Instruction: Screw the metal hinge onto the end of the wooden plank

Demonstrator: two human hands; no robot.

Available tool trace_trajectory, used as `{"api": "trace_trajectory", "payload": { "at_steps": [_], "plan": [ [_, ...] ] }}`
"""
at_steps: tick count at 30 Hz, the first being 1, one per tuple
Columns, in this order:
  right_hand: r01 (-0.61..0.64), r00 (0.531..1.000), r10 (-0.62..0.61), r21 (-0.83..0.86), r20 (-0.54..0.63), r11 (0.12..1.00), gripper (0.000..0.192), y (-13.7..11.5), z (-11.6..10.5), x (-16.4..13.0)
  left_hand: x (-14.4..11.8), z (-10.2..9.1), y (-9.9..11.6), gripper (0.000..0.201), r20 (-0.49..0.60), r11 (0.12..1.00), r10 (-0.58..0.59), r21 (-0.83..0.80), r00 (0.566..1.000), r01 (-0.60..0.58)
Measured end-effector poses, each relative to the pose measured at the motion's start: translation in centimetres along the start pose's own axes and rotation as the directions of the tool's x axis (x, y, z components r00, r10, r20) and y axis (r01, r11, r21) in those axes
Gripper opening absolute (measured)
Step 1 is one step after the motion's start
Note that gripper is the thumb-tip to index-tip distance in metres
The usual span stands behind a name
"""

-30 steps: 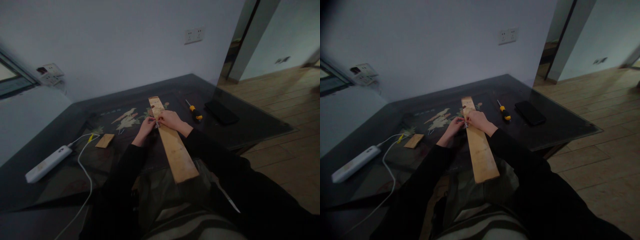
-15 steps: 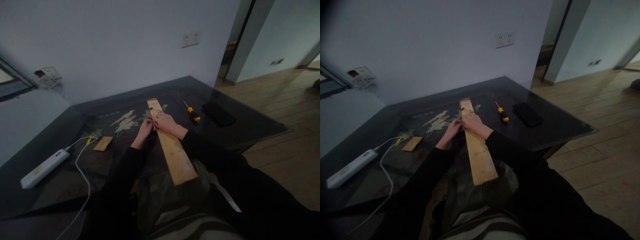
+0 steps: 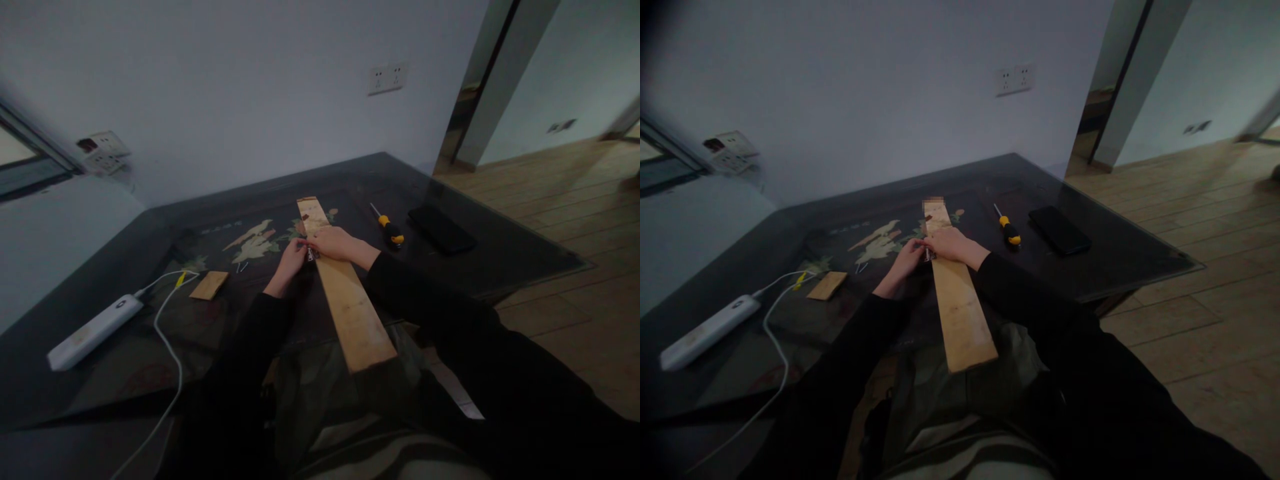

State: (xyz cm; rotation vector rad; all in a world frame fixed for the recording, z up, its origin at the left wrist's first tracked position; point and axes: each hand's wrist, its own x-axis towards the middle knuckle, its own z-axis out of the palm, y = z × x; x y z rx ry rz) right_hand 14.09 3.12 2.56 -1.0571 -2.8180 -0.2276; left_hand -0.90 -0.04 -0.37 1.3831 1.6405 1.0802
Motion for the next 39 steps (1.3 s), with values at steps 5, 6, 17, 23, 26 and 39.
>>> {"api": "trace_trajectory", "payload": {
  "at_steps": [5,6,17,23,26,39],
  "plan": [
    [0.053,0.998,-0.054,0.012,0.038,0.998,0.041,0.6,-0.2,0.1,0.5,0.1,-0.5,0.010,-0.002,1.000,0.007,-0.028,1.000,-0.007],
    [0.069,0.997,-0.069,0.004,0.040,0.998,0.043,0.8,-0.2,0.1,0.6,0.2,-0.6,0.010,0.002,0.999,0.004,-0.045,1.000,-0.004],
    [0.200,0.976,-0.199,-0.006,0.085,0.980,0.048,2.3,0.4,0.7,0.7,0.2,-0.8,0.011,0.038,0.991,0.004,-0.135,0.999,0.001],
    [-0.171,0.981,0.178,0.083,-0.077,0.982,0.034,4.1,-1.8,-2.4,0.8,0.0,-1.1,0.012,0.078,0.989,0.000,-0.147,0.997,0.012],
    [-0.553,0.819,0.554,0.053,-0.147,0.832,0.031,6.6,-2.1,-6.0,0.9,0.0,-1.2,0.016,0.078,0.987,0.009,-0.161,0.997,0.003],
    [-0.763,0.644,0.711,0.182,0.283,0.620,0.061,11.5,0.2,-9.7,0.6,-0.6,-0.7,0.008,0.109,0.994,0.090,-0.074,0.990,-0.082]
  ]
}}
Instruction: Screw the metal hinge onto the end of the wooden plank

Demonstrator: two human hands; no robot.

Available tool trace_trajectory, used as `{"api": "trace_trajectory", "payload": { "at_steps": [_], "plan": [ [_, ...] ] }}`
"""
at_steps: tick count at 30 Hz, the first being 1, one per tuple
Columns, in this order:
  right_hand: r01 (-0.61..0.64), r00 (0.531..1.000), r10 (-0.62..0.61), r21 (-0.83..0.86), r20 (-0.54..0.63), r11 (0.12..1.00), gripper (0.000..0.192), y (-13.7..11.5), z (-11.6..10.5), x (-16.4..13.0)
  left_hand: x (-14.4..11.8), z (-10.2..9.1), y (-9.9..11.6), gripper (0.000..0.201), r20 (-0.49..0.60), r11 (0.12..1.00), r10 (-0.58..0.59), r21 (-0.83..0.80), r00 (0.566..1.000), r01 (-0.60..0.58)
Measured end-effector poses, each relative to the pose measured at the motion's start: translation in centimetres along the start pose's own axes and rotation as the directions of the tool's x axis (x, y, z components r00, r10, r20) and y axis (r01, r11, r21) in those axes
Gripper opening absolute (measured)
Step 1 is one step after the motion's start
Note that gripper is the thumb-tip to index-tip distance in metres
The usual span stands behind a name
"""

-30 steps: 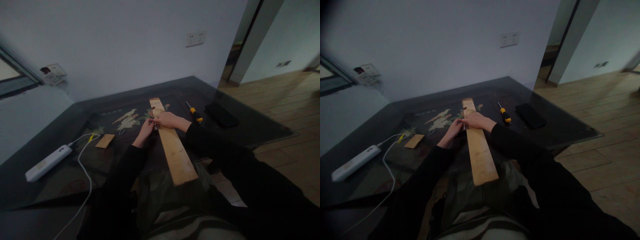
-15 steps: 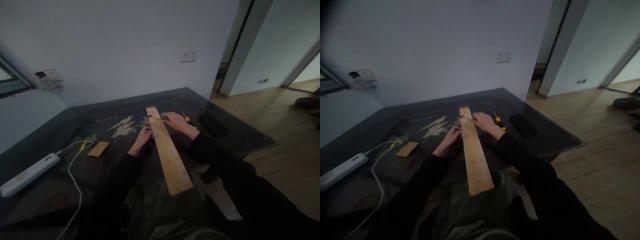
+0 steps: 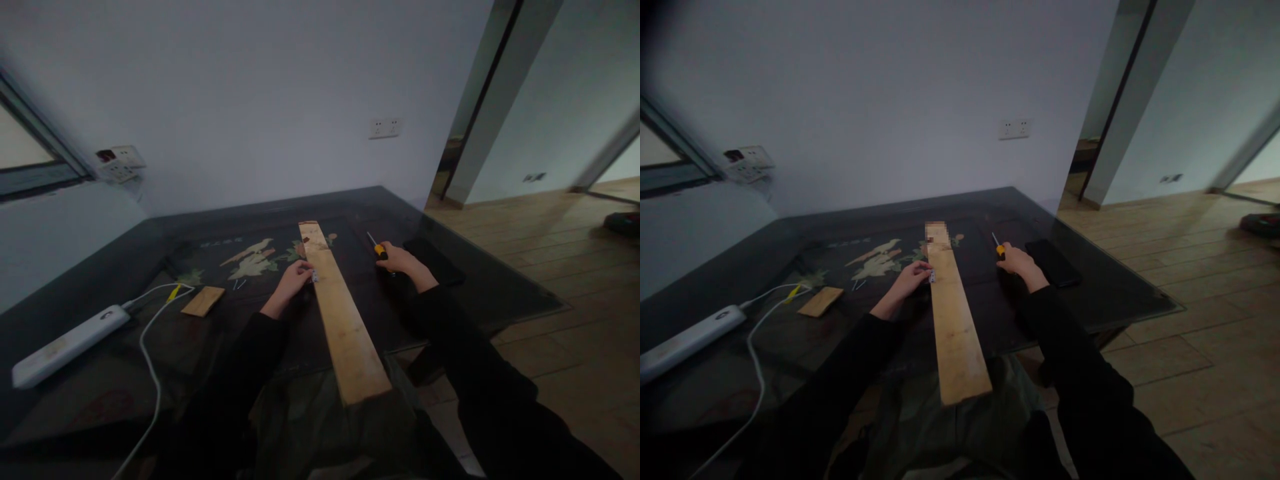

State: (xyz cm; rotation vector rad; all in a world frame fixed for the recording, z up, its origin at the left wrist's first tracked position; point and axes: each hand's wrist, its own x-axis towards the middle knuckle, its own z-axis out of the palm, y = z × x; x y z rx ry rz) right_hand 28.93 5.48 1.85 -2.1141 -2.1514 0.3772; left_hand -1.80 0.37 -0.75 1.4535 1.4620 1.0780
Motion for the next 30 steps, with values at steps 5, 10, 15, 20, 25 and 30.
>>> {"api": "trace_trajectory", "payload": {
  "at_steps": [5,10,15,20,25,30],
  "plan": [
    [0.126,0.950,-0.059,0.204,-0.306,0.971,0.047,0.0,-0.2,0.2,0.2,-0.1,-0.1,0.011,0.041,0.999,0.045,-0.005,0.998,-0.045],
    [0.438,0.861,-0.043,0.697,-0.507,0.568,0.038,-1.0,-0.4,0.3,0.2,-0.1,0.0,0.014,0.047,1.000,0.022,-0.007,0.999,-0.022],
    [0.467,0.882,0.006,0.877,-0.471,0.112,0.052,-2.6,-0.2,-0.3,0.1,-0.3,0.5,0.015,0.065,1.000,0.003,-0.021,0.998,-0.002],
    [0.460,0.888,-0.014,0.887,-0.460,0.033,0.053,-3.3,0.4,-0.5,-0.1,-0.3,0.6,0.015,0.067,1.000,0.002,-0.028,0.998,0.000],
    [0.500,0.866,-0.050,0.863,-0.498,0.074,0.052,-3.7,0.9,-0.7,-0.1,-0.3,0.6,0.015,0.082,0.999,-0.007,-0.031,0.997,0.010],
    [0.479,0.878,-0.080,0.864,-0.473,0.155,0.051,-3.9,0.9,-1.2,-0.1,-0.4,0.6,0.016,0.076,1.000,0.001,-0.006,0.997,0.000]
  ]
}}
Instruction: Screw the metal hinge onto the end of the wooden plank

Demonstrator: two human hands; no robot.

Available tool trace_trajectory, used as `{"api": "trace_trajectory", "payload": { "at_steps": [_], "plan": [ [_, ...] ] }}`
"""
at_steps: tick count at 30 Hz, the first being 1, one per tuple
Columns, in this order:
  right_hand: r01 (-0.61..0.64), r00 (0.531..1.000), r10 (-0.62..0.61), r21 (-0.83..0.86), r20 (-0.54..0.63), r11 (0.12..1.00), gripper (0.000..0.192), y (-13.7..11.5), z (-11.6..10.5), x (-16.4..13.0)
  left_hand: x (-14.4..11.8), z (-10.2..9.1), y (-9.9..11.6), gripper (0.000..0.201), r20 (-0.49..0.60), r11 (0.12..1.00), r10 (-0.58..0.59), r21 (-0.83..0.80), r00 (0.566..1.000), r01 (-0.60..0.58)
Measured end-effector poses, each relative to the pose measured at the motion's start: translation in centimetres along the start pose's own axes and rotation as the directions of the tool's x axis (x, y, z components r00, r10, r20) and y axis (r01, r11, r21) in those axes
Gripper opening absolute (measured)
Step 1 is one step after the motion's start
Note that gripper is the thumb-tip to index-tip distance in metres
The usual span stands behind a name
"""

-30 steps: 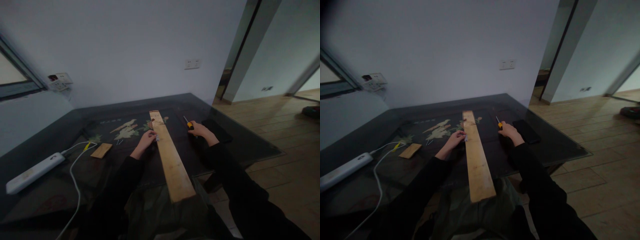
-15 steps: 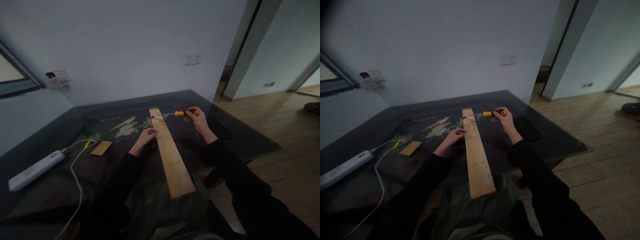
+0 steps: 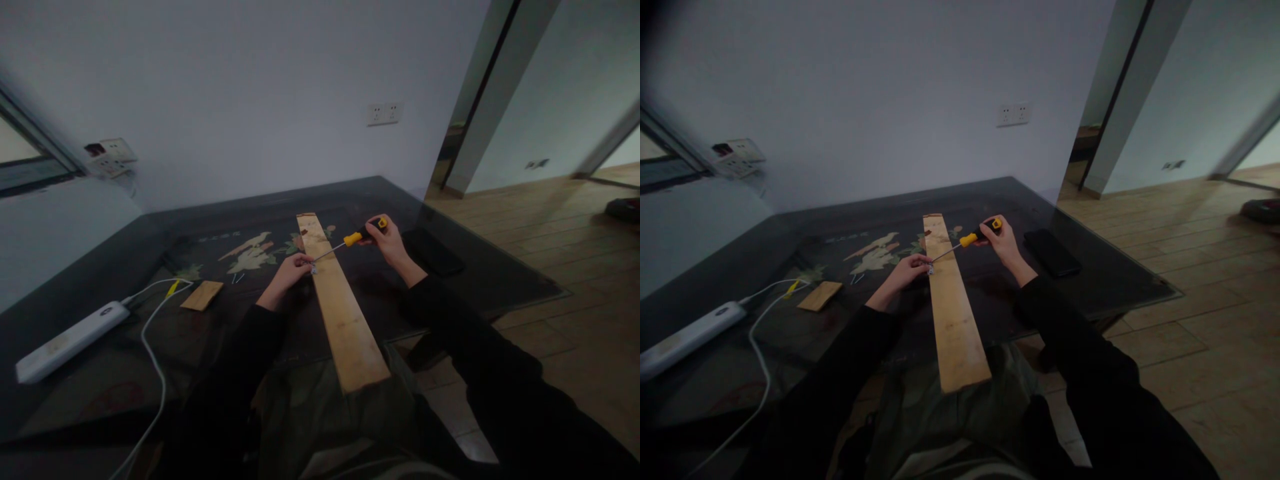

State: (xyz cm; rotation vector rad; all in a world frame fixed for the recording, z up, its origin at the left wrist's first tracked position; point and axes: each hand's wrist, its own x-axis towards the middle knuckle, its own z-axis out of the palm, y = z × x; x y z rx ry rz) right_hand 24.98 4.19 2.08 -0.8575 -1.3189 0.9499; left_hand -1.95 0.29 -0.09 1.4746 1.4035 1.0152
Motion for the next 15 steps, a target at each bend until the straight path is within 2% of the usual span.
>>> {"api": "trace_trajectory", "payload": {
  "at_steps": [4,9,15],
  "plan": [
    [-0.005,1.000,0.006,-0.056,0.016,0.998,0.051,0.0,0.0,0.0,0.0,0.0,-0.1,0.017,0.002,1.000,0.007,0.017,1.000,-0.007],
    [0.005,0.999,-0.004,-0.026,0.033,1.000,0.051,-0.2,0.1,-0.1,0.1,0.0,-0.1,0.017,0.002,1.000,0.008,0.005,1.000,-0.008],
    [0.058,0.993,-0.051,-0.063,0.110,0.996,0.055,-1.9,0.2,0.5,-0.2,0.0,0.3,0.016,0.014,1.000,-0.001,-0.019,1.000,0.001]
  ]
}}
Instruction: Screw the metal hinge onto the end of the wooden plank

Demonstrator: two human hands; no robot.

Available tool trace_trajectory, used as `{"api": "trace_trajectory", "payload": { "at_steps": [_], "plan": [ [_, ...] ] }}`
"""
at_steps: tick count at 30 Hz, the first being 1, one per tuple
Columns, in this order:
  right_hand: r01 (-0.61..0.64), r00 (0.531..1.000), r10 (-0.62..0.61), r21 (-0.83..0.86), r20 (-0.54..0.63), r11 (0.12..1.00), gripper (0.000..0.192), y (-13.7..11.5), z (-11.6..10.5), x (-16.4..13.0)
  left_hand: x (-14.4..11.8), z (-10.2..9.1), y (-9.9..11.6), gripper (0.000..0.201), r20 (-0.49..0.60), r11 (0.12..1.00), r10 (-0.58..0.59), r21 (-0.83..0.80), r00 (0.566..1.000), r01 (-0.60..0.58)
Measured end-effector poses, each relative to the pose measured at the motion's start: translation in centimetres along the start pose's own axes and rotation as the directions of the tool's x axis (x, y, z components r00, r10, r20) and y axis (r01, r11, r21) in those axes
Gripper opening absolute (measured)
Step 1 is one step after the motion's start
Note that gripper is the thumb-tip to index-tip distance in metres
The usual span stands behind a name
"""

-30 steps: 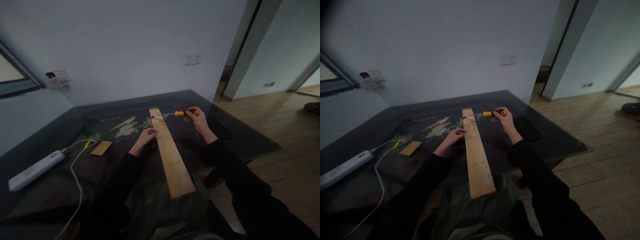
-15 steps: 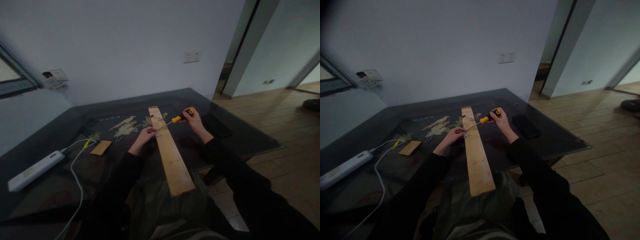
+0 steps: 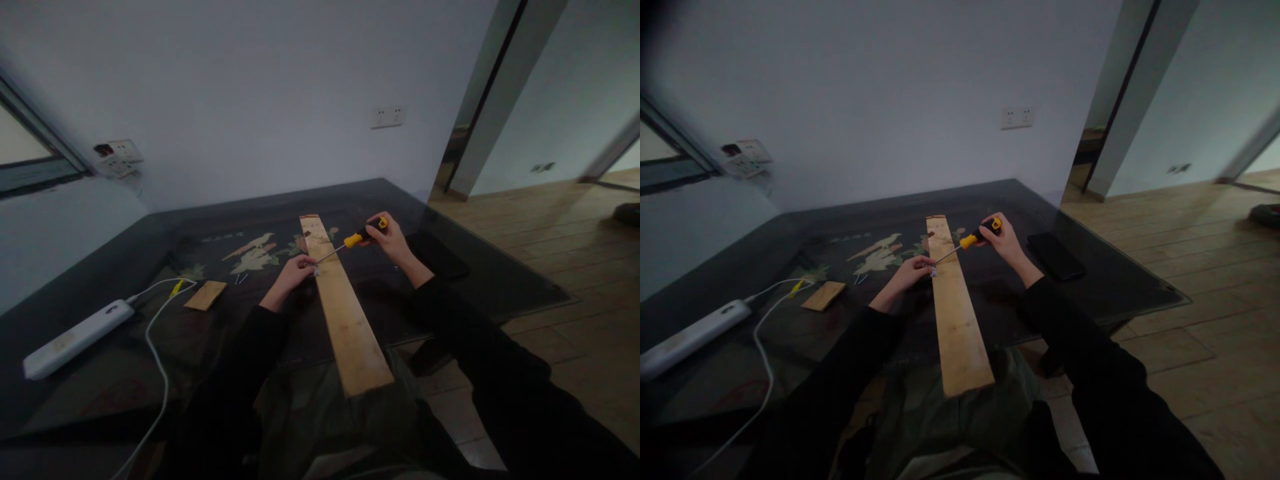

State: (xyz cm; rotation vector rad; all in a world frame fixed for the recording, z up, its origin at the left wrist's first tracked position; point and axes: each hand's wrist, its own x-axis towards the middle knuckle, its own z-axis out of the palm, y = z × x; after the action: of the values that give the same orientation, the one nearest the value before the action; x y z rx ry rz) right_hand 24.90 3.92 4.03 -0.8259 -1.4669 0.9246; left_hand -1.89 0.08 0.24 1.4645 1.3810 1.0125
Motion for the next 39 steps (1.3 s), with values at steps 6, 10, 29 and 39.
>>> {"api": "trace_trajectory", "payload": {
  "at_steps": [6,10,29,39],
  "plan": [
    [0.075,0.977,-0.022,-0.245,0.212,0.967,0.040,-4.5,1.2,2.4,0.0,0.2,-0.1,0.017,-0.017,0.999,-0.010,-0.038,1.000,0.009],
    [0.204,0.918,-0.008,-0.455,0.395,0.867,0.029,-7.9,3.5,4.7,0.2,0.1,-0.5,0.017,-0.021,1.000,0.002,-0.023,1.000,-0.003],
    [0.401,0.767,0.351,-0.828,0.537,0.391,0.043,-14.3,12.1,9.9,-0.6,-0.4,-1.0,0.034,-0.090,0.956,0.088,0.286,0.992,-0.059],
    [0.522,0.693,0.306,-0.747,0.653,0.412,0.048,-12.9,11.4,11.5,-0.2,-0.5,-1.3,0.051,-0.081,0.983,-0.044,0.172,0.996,0.058]
  ]
}}
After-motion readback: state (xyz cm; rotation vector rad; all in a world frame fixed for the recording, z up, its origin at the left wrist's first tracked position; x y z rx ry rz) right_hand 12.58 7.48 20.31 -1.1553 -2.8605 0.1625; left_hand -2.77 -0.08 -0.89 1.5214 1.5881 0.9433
